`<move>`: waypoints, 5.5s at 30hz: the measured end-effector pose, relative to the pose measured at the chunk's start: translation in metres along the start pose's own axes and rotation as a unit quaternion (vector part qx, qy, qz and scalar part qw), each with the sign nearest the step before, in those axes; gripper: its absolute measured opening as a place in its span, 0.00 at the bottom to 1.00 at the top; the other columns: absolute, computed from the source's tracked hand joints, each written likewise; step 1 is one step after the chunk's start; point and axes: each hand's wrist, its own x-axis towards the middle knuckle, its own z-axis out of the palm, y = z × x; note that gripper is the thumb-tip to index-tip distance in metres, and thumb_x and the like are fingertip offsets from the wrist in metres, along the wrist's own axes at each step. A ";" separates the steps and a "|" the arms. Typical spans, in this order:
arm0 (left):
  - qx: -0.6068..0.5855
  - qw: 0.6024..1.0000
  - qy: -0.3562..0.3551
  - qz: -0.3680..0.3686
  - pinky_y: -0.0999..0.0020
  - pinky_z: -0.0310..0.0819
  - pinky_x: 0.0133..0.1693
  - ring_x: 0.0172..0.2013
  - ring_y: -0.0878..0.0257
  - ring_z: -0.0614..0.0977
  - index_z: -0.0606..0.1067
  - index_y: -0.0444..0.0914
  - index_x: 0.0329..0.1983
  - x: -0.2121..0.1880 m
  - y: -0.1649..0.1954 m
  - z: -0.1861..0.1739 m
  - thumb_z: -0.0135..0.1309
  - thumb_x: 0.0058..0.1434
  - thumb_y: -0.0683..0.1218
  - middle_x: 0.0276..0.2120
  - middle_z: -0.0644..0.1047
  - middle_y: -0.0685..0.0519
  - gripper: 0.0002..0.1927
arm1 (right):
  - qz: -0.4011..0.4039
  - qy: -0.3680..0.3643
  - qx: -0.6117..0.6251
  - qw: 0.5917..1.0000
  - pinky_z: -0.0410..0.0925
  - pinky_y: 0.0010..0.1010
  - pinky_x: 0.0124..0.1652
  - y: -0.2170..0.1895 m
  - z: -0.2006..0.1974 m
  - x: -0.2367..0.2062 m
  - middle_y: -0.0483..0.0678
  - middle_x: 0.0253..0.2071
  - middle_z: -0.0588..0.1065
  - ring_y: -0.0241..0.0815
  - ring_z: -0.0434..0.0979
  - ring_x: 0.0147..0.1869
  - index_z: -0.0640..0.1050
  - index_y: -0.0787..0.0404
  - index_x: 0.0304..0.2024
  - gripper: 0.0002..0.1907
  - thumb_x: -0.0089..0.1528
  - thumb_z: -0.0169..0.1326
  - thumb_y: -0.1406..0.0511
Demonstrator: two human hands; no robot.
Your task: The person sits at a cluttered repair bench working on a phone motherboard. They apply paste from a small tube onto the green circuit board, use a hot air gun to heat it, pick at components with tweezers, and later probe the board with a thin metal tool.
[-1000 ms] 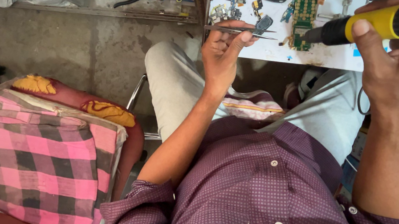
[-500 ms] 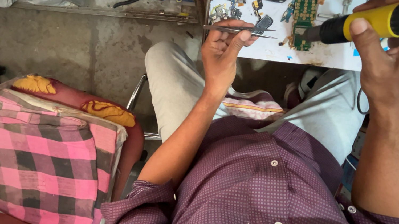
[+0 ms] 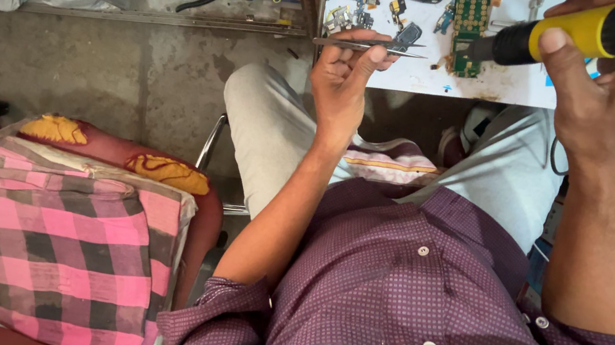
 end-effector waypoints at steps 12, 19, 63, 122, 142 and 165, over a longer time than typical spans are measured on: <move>-0.004 1.000 0.000 -0.001 0.65 0.82 0.49 0.43 0.58 0.85 0.72 0.29 0.55 0.002 -0.001 0.000 0.57 0.70 0.35 0.47 0.81 0.42 0.12 | 0.026 0.008 0.027 0.999 0.69 0.26 0.53 0.000 0.001 0.000 0.52 0.52 0.78 0.38 0.76 0.52 0.71 0.66 0.55 0.11 0.76 0.60 0.72; 0.002 1.000 0.003 0.003 0.65 0.82 0.49 0.43 0.58 0.85 0.72 0.29 0.55 0.001 0.000 0.001 0.57 0.70 0.35 0.47 0.81 0.42 0.12 | -0.004 0.001 0.016 1.000 0.69 0.28 0.56 0.003 0.001 0.000 0.54 0.52 0.76 0.40 0.75 0.54 0.69 0.68 0.56 0.10 0.76 0.57 0.74; -0.001 1.000 0.002 0.001 0.65 0.81 0.49 0.43 0.58 0.84 0.71 0.29 0.55 0.002 0.001 0.000 0.57 0.70 0.35 0.47 0.81 0.42 0.12 | 0.051 0.043 0.047 0.997 0.71 0.28 0.54 0.001 -0.003 -0.018 0.56 0.52 0.78 0.40 0.77 0.53 0.68 0.66 0.57 0.15 0.76 0.61 0.70; 0.001 1.000 0.000 -0.009 0.66 0.80 0.48 0.43 0.58 0.85 0.72 0.30 0.56 0.002 0.001 -0.001 0.57 0.70 0.37 0.46 0.81 0.43 0.13 | 0.052 0.040 0.009 0.998 0.67 0.24 0.45 0.013 -0.003 -0.010 0.53 0.49 0.78 0.39 0.77 0.49 0.70 0.65 0.57 0.14 0.75 0.61 0.67; 0.003 1.000 0.002 -0.004 0.65 0.81 0.47 0.43 0.57 0.85 0.72 0.29 0.56 0.002 -0.004 -0.002 0.58 0.70 0.37 0.47 0.81 0.42 0.14 | 0.050 0.050 0.013 0.997 0.68 0.26 0.45 0.020 0.000 -0.004 0.54 0.50 0.79 0.39 0.77 0.49 0.71 0.66 0.55 0.13 0.72 0.59 0.68; -0.003 1.000 -0.001 -0.007 0.66 0.81 0.47 0.42 0.58 0.85 0.71 0.29 0.55 0.002 -0.004 -0.003 0.57 0.70 0.37 0.46 0.81 0.42 0.13 | 0.024 0.050 0.014 0.998 0.67 0.23 0.47 0.008 0.001 -0.006 0.52 0.51 0.79 0.36 0.76 0.49 0.71 0.65 0.55 0.12 0.74 0.59 0.69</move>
